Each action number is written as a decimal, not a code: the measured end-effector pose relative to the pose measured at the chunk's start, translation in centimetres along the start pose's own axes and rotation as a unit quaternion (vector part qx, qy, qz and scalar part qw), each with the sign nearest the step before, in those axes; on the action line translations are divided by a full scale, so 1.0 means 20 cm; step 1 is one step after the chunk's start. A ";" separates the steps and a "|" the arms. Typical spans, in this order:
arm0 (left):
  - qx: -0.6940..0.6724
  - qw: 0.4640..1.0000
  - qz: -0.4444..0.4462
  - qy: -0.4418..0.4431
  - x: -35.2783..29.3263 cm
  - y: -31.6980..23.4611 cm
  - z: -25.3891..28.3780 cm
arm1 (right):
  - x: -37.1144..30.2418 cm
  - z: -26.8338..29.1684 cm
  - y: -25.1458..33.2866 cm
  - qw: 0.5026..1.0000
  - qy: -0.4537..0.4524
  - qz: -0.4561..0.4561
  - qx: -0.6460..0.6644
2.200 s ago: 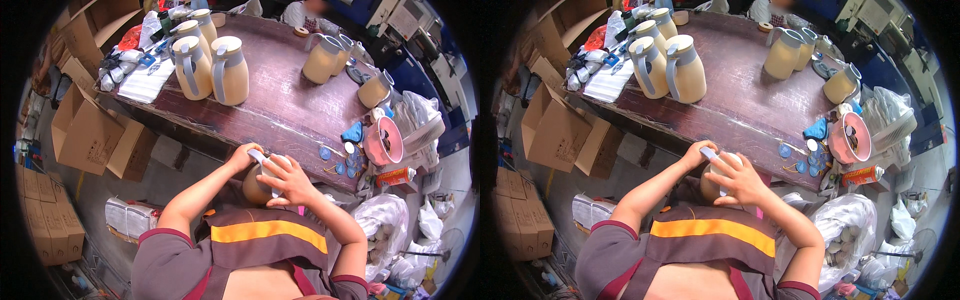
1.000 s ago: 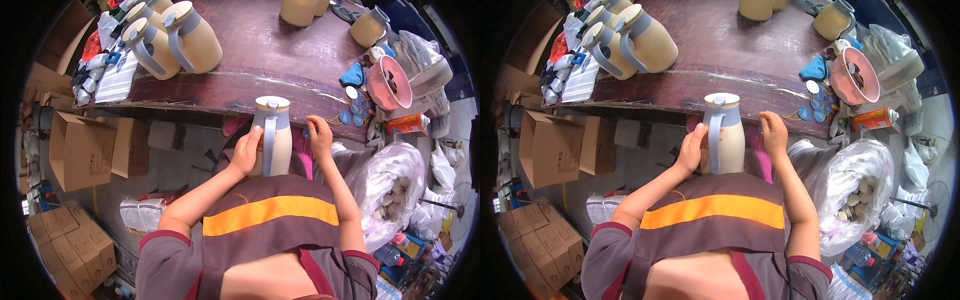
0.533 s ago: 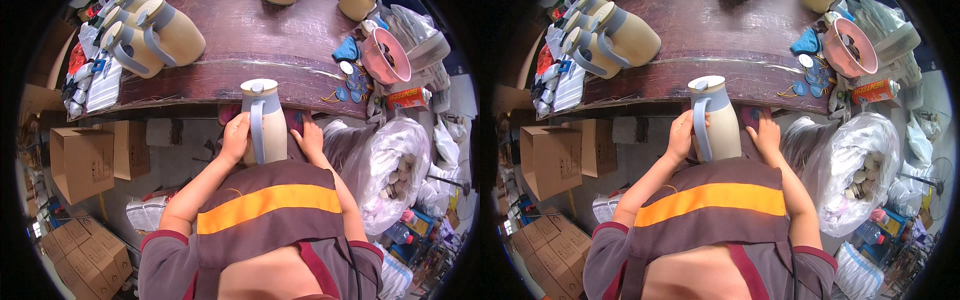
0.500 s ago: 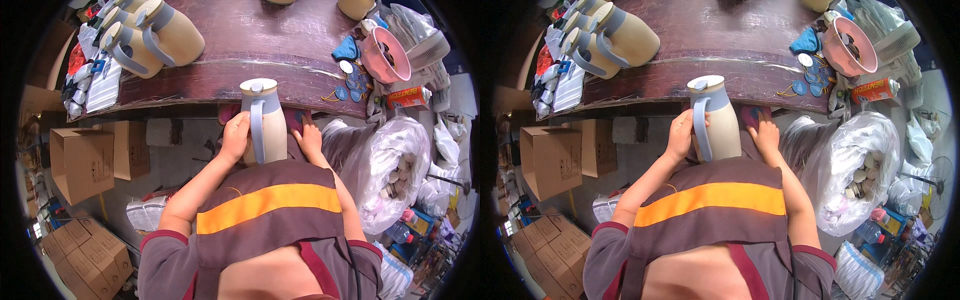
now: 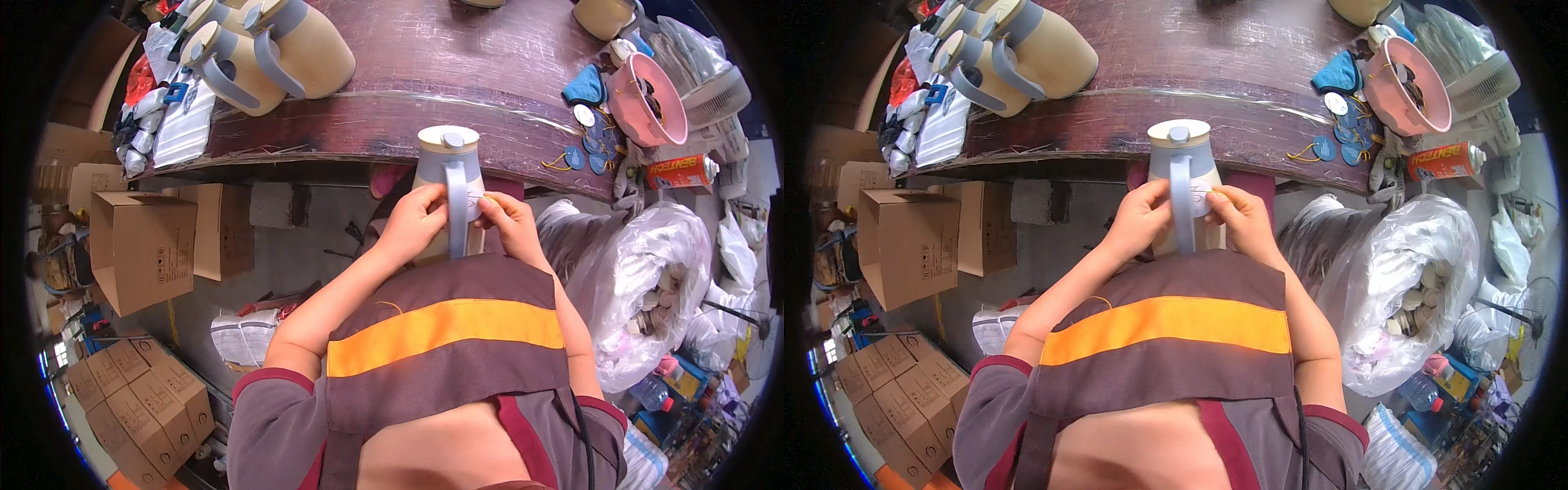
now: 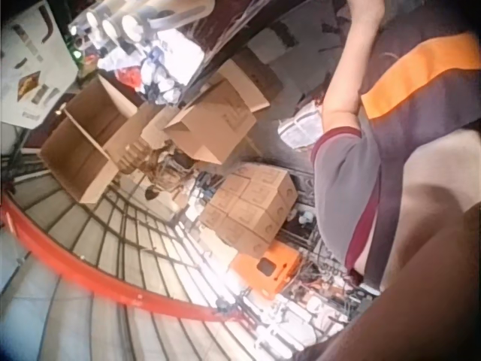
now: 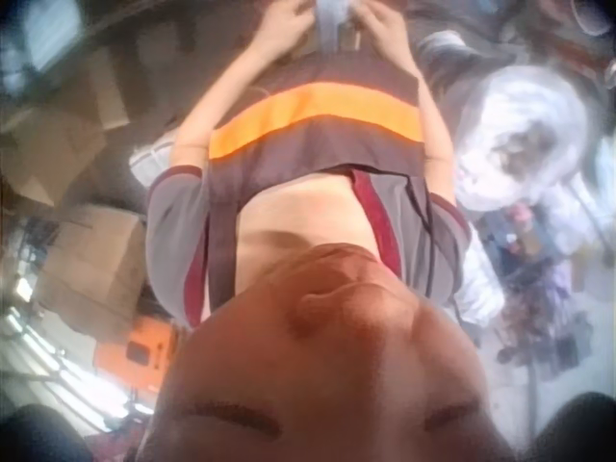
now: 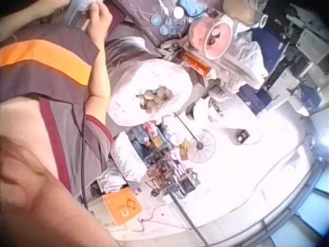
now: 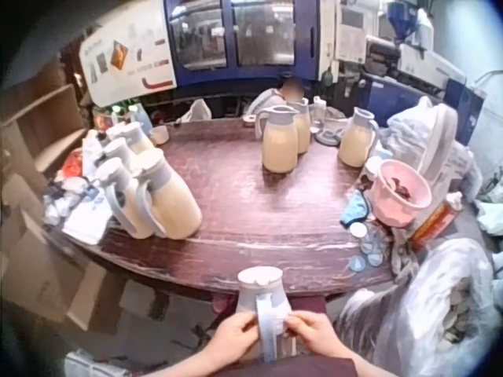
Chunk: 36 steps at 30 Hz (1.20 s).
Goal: The person assembles beige pitchers by attaching lids and securing them with rubber bands. They pick up each pitcher, place a lid on top, and then wrap a rubber band around the neck to hold the lid in place. The finished pitchers are placed on the table.
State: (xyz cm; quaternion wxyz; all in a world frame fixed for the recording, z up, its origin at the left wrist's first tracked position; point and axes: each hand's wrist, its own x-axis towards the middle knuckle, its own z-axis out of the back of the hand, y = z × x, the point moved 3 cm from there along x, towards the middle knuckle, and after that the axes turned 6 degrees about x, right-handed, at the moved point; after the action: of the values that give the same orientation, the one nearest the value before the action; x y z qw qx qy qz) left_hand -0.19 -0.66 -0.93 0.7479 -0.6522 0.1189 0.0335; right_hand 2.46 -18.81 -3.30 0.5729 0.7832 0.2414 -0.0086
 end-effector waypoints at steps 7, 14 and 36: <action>-0.052 0.990 0.022 -0.130 -0.05 -0.02 0.08 | -0.01 0.00 0.14 0.997 0.028 0.070 -0.024; -0.143 0.979 0.003 -0.145 -0.03 -0.04 0.09 | 0.02 0.03 0.15 0.993 0.025 0.113 -0.003; -0.208 0.978 -0.001 0.028 -0.08 -0.02 0.02 | -0.09 -0.31 0.38 0.835 0.080 0.307 -0.449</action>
State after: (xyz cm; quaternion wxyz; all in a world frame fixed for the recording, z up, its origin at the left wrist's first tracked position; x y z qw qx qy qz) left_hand -1.68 -0.11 -0.11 0.5926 -0.7940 0.1297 0.0387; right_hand 2.16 -15.56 6.07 0.8133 0.4720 0.0110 0.3400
